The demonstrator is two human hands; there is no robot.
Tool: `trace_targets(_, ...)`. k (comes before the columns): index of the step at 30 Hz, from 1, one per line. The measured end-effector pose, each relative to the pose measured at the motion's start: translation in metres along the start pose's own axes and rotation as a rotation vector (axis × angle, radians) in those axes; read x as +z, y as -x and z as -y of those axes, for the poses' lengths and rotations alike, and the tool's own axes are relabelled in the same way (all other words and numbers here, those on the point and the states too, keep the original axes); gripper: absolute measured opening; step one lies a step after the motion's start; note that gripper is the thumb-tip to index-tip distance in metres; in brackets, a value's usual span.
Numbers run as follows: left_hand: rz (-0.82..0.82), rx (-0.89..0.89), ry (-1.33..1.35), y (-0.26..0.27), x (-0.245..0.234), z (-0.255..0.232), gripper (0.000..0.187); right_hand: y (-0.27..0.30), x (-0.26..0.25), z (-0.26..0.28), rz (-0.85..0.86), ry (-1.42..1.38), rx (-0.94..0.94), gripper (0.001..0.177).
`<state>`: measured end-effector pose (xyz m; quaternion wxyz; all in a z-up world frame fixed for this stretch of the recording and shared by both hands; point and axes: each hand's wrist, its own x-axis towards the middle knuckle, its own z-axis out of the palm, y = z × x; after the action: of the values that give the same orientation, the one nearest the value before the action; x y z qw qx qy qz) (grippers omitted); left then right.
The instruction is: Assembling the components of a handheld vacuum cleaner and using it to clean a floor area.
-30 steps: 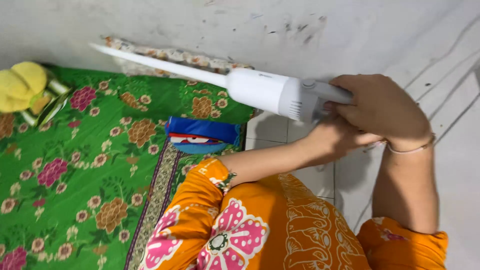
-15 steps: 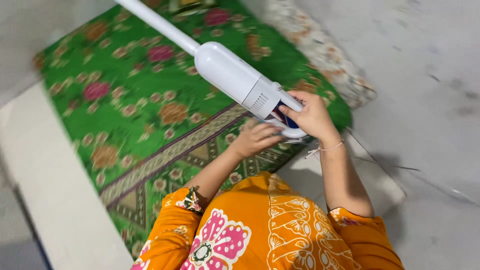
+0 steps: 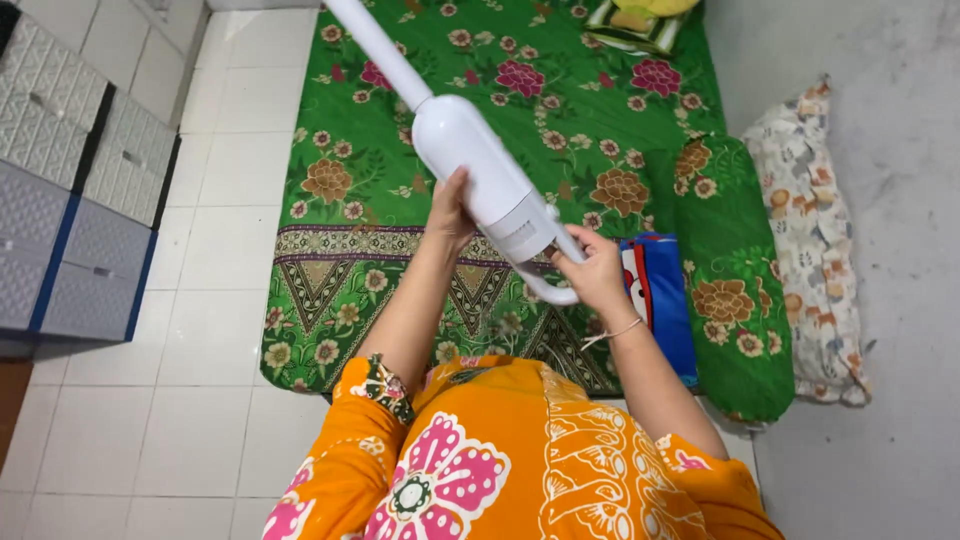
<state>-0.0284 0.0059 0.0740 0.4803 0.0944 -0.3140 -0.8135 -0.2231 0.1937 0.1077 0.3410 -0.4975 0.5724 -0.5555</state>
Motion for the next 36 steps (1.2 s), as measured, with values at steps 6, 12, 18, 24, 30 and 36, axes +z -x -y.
trace_targets(6, -0.309, 0.197, -0.078, 0.025, 0.059, -0.002, 0.069, 0.022, 0.011, 0.067, -0.126, 0.255, 0.042, 0.034)
trace_targets(12, -0.361, 0.215, -0.308, 0.034, 0.090, -0.012, 0.066, 0.044, 0.011, 0.058, -0.179, 0.248, 0.052, 0.030)
trace_targets(18, -0.198, 0.088, -0.161, 0.036, 0.074, 0.003, 0.078, 0.048, -0.010, 0.052, 0.007, 0.083, 0.169, 0.031)
trace_targets(24, -0.069, 0.042, -0.130, 0.034, 0.084, -0.005, 0.082, 0.040, -0.022, 0.064, 0.263, -0.282, 0.388, 0.028)
trace_targets(30, -0.068, 0.043, -0.184, 0.035, 0.087, -0.001, 0.083, 0.044, -0.037, 0.036, 0.600, -0.770, 0.504, 0.025)
trace_targets(36, 0.018, 0.011, -0.092, 0.039, 0.090, 0.003, 0.081, 0.047, -0.039, 0.030, 0.758, -1.102, 0.454, 0.068)
